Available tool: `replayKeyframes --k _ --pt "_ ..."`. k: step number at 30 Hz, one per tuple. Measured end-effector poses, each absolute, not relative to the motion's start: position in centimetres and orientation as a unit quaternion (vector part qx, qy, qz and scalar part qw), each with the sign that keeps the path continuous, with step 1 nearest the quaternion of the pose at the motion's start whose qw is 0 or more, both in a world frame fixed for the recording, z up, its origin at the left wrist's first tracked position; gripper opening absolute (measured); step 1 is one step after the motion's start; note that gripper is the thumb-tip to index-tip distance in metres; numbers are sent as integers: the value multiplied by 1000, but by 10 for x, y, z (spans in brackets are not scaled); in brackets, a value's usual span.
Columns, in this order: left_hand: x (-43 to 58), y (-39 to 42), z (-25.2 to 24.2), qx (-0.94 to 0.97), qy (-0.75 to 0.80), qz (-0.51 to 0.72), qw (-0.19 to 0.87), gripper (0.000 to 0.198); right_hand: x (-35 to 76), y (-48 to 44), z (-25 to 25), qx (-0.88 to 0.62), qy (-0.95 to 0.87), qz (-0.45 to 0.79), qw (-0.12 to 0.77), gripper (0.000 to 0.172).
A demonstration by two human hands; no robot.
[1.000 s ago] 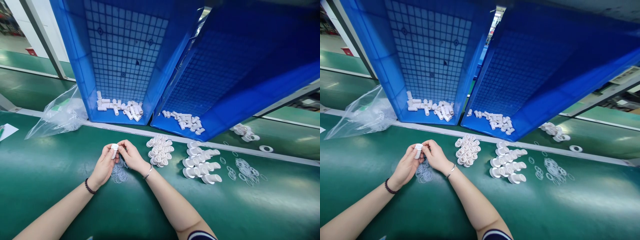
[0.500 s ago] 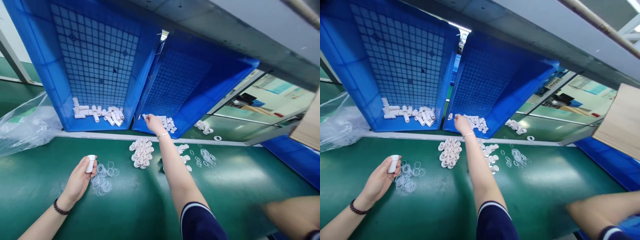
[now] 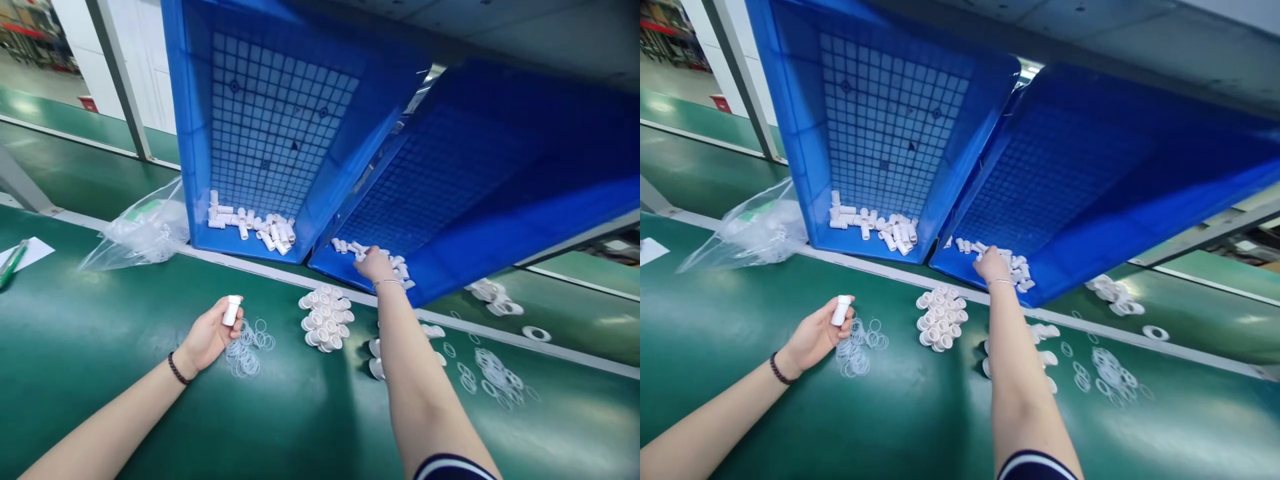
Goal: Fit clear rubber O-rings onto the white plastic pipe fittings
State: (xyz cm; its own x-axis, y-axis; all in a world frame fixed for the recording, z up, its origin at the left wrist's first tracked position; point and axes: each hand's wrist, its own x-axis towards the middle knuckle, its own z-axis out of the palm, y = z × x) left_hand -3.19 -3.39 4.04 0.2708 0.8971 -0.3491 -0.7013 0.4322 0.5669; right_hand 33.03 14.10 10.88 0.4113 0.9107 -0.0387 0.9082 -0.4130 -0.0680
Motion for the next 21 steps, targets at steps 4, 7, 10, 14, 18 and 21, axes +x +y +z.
replayKeyframes --k 4,7,10,14,18,21 --pt "-32 -35 38 306 401 498 705 34 270 94 130 -698 -666 88 248 50" --pt "-30 -35 34 395 416 483 662 38 201 42 125 -489 -755 217 379 36" --pt "-28 -36 28 429 404 488 644 37 147 6 106 -377 -787 295 390 35" --pt "-30 -36 26 435 396 510 628 35 134 -2 87 -357 -810 331 327 39" --pt "-36 -33 29 419 407 535 611 46 152 9 80 -437 -822 295 217 22" --pt "-37 -32 30 400 409 535 622 49 156 12 68 -519 -827 214 34 11"
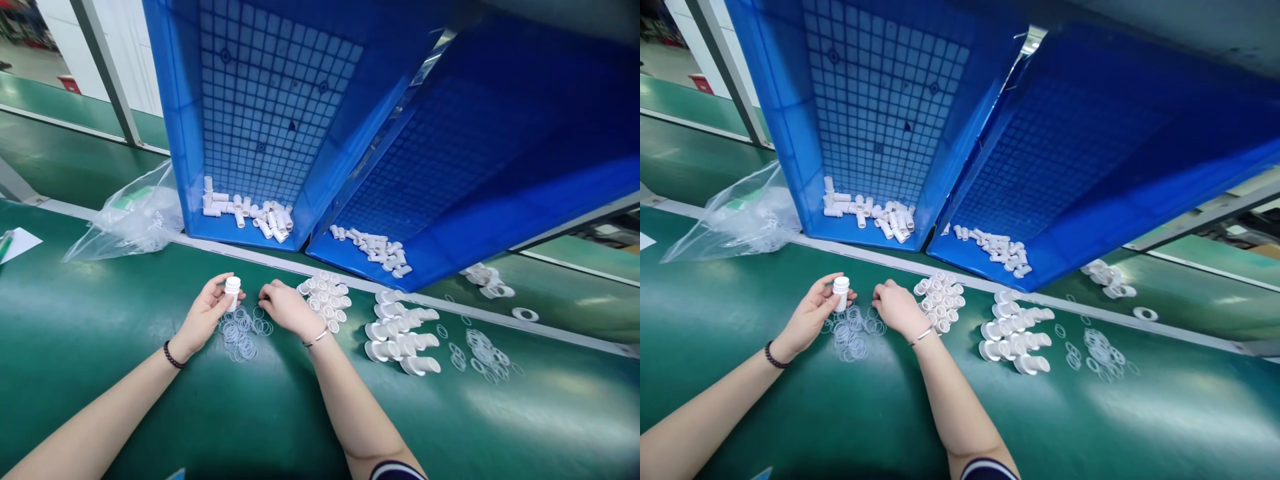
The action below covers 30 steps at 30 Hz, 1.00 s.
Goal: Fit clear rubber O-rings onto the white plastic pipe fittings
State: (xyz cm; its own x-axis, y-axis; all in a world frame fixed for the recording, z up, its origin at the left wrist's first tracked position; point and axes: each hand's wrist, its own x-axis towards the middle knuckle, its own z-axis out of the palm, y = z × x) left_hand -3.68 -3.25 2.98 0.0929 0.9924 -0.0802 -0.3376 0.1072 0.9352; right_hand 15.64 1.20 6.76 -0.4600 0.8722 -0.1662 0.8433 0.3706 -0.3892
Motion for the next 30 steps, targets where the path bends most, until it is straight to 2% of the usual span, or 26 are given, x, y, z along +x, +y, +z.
replayKeyframes --k 2,5,8,11,13,19,25,27,30 --pt "-36 -32 30 388 411 534 629 47 154 12 58 -537 -821 192 -41 11" --pt "-36 -32 29 381 413 531 634 45 150 11 51 -529 -825 186 -64 7" --pt "-38 -31 27 427 436 507 609 43 150 10 58 -534 -821 201 16 9" --pt "-41 -32 26 527 484 446 537 43 150 6 72 -503 -814 244 156 5" --pt "-41 -33 26 583 508 409 484 45 148 2 79 -471 -818 263 201 4" --pt "-36 -39 31 662 547 340 383 28 137 -7 79 -458 -828 255 200 8" --pt "-42 -39 36 768 491 277 305 21 139 0 67 -418 -846 266 199 9" --pt "-43 -39 35 774 474 298 295 19 139 3 64 -413 -829 311 211 9" --pt "-40 -41 33 706 484 397 330 22 139 8 62 -411 -778 413 234 6"
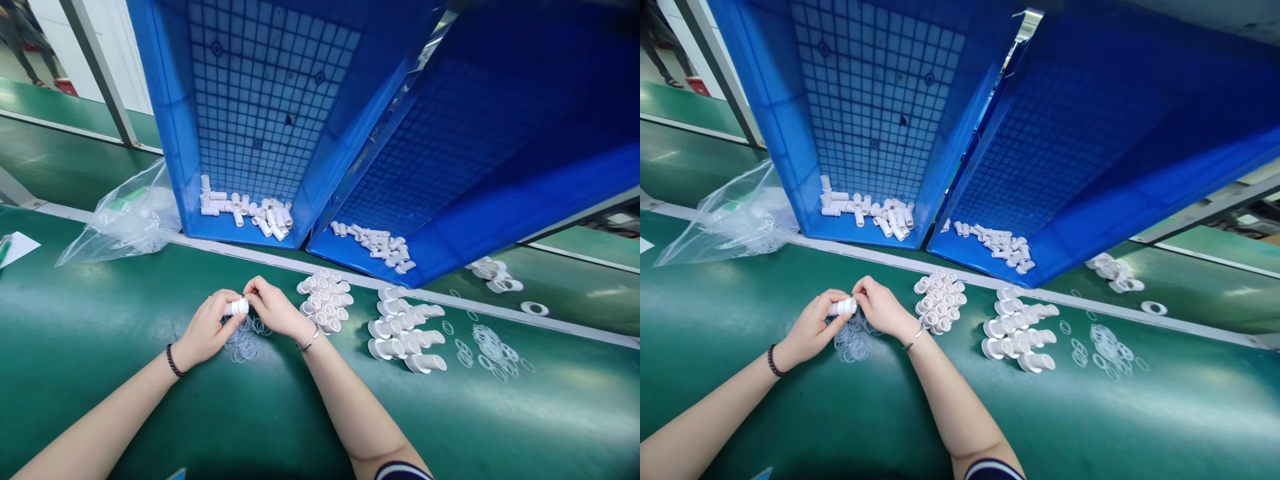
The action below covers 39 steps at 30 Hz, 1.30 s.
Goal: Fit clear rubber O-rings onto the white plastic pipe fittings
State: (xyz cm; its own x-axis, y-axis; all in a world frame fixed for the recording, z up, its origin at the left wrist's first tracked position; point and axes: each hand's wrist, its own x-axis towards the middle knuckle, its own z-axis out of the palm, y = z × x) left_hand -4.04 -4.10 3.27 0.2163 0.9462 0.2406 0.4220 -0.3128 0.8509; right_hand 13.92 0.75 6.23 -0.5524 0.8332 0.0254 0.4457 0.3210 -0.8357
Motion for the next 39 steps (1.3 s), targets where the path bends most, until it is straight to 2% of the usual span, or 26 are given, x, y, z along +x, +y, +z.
replayKeyframes --k 4,7,13,21,24,27,30,35,37,39 --pt "-32 -45 29 558 485 498 453 31 136 6 63 -409 -682 545 266 7" --pt "-28 -46 28 489 477 510 522 30 133 3 62 -405 -652 576 281 11" --pt "-24 -45 34 374 439 525 626 33 128 0 56 -415 -700 484 321 12" --pt "-22 -39 43 221 385 530 722 28 124 -4 54 -442 -743 366 344 10" --pt "-28 -35 44 142 376 572 715 21 122 -11 55 -397 -786 289 375 9" --pt "-34 -30 43 96 368 598 706 12 119 -17 55 -338 -852 192 352 10" --pt "-33 -29 43 103 356 571 733 18 117 -21 57 -351 -878 123 303 17" --pt "-23 -39 44 169 357 531 750 19 130 -17 75 -403 -871 53 277 20" --pt "-25 -38 43 225 422 528 702 27 144 -11 84 -444 -858 34 255 20" --pt "-32 -25 41 327 504 524 603 35 163 -3 88 -508 -833 16 218 20"
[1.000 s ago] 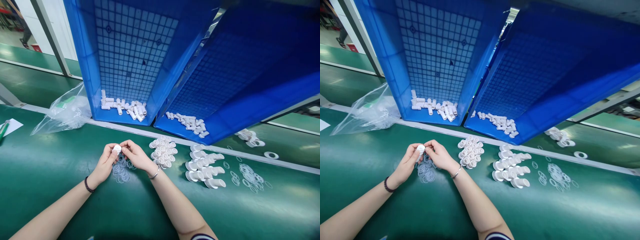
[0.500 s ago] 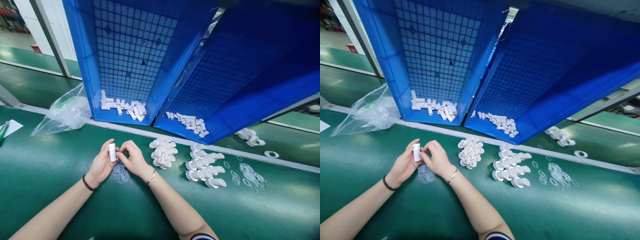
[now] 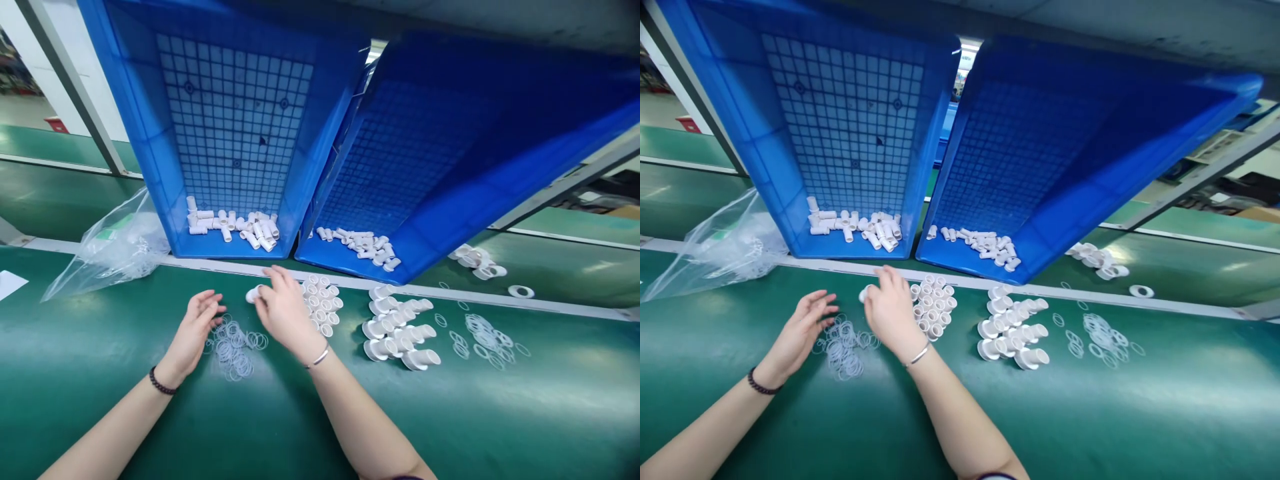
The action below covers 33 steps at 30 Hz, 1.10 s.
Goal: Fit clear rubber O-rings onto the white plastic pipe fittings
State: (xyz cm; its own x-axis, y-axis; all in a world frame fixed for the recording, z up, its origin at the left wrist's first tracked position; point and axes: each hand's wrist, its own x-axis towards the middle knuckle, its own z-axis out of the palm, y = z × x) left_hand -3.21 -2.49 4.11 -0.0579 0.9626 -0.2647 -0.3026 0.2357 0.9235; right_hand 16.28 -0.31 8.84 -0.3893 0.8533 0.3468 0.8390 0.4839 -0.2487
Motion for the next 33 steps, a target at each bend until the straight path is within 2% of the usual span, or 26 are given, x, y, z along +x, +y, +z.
replayKeyframes --k 6,8,13,15,19,22,24,27,33 --pt "-70 82 52 653 550 463 238 27 207 15 82 -599 -796 11 83 16" --pt "-80 120 61 683 558 431 193 29 212 14 84 -609 -791 20 51 14" --pt "-86 165 67 675 568 425 201 17 207 3 102 -605 -794 19 60 27" --pt "-83 169 63 664 573 435 204 17 198 -1 103 -571 -817 56 63 24" --pt "-77 168 57 653 579 445 200 24 172 -5 85 -472 -864 176 2 19" --pt "-73 159 60 662 583 428 196 15 159 -4 70 -434 -876 208 -28 20" --pt "-68 144 63 674 582 410 198 6 157 -3 68 -425 -877 222 -31 16" --pt "-59 104 63 694 573 376 220 21 161 0 73 -421 -876 235 -3 11" --pt "-50 5 53 689 550 320 347 32 170 6 81 -448 -861 237 45 8"
